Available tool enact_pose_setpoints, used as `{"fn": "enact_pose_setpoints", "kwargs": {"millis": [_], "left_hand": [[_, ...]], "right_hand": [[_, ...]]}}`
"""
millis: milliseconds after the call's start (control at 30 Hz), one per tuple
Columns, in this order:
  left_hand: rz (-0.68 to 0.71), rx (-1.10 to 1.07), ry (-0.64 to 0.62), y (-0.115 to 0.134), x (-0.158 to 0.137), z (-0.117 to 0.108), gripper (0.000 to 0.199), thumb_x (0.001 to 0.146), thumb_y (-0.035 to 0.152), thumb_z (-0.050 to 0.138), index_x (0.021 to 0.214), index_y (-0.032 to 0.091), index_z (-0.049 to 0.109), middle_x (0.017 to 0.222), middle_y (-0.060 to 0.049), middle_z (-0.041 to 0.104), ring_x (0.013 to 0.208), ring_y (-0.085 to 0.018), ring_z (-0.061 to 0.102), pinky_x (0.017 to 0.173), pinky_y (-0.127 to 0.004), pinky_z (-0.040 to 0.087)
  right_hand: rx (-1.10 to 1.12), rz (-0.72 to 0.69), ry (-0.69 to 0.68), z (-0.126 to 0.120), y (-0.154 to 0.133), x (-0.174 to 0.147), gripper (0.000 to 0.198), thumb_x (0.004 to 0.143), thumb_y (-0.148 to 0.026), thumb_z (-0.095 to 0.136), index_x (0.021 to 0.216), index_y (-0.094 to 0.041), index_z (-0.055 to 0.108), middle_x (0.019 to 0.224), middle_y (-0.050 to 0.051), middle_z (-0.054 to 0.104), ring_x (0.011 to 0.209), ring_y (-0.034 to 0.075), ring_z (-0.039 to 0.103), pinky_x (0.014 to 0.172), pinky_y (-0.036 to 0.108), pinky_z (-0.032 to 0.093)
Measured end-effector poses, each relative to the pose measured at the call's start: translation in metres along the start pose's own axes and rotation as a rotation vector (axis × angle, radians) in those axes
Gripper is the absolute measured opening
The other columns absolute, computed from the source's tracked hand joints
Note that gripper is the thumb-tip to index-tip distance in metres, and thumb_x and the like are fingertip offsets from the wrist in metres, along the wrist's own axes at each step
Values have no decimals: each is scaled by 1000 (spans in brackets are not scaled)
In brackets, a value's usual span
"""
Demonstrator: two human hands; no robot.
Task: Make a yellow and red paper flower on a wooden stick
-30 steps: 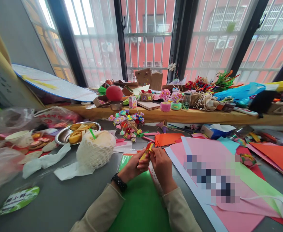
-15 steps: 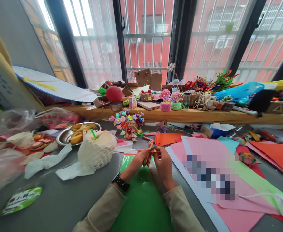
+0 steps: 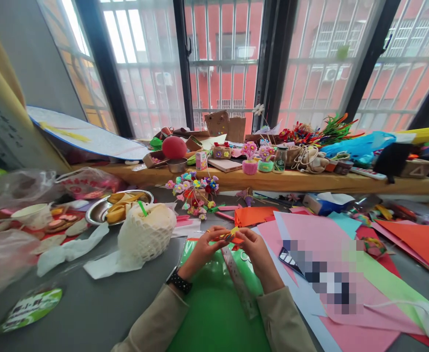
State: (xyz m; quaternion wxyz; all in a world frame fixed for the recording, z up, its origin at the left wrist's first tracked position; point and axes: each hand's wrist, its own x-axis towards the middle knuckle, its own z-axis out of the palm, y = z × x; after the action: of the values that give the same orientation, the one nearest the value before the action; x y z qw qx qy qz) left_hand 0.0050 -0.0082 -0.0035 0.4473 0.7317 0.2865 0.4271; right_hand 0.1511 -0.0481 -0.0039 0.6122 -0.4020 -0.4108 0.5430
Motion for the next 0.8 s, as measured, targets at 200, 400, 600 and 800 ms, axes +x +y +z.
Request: {"fn": "enact_pose_setpoints", "kwargs": {"millis": [200,400,600,800], "left_hand": [[-401,-635,115,-6,1,5,39,71,43,46,97,15,53,94,-10,55,78,-16,54,71,-30,41],[-390,-891,27,3,1,6,28,63,32,60,79,9,58,69,-4,59,57,-9,53,57,-21,40],[-422,-919,79,3,-1,5,26,63,27,61,82,11,58,71,-4,60,61,-9,54,57,-20,40],[-450,-896,96,7,-2,7,26,62,28,62,80,10,58,75,-5,60,60,-9,54,57,-21,41]], "right_hand": [[-335,-335,66,5,-3,-4,9,65,-27,59,67,-19,57,67,-1,53,58,9,49,53,21,40],[-704,-553,-103,11,0,-6,9,70,-25,53,70,-20,60,81,4,52,75,15,52,60,27,45],[-1019,-769,21,10,0,-5,16,64,-32,60,76,-22,61,83,5,53,82,19,46,73,37,39],[-1094,-824,36,7,0,-4,11,66,-30,59,76,-25,63,85,4,53,81,19,45,69,34,40]]}}
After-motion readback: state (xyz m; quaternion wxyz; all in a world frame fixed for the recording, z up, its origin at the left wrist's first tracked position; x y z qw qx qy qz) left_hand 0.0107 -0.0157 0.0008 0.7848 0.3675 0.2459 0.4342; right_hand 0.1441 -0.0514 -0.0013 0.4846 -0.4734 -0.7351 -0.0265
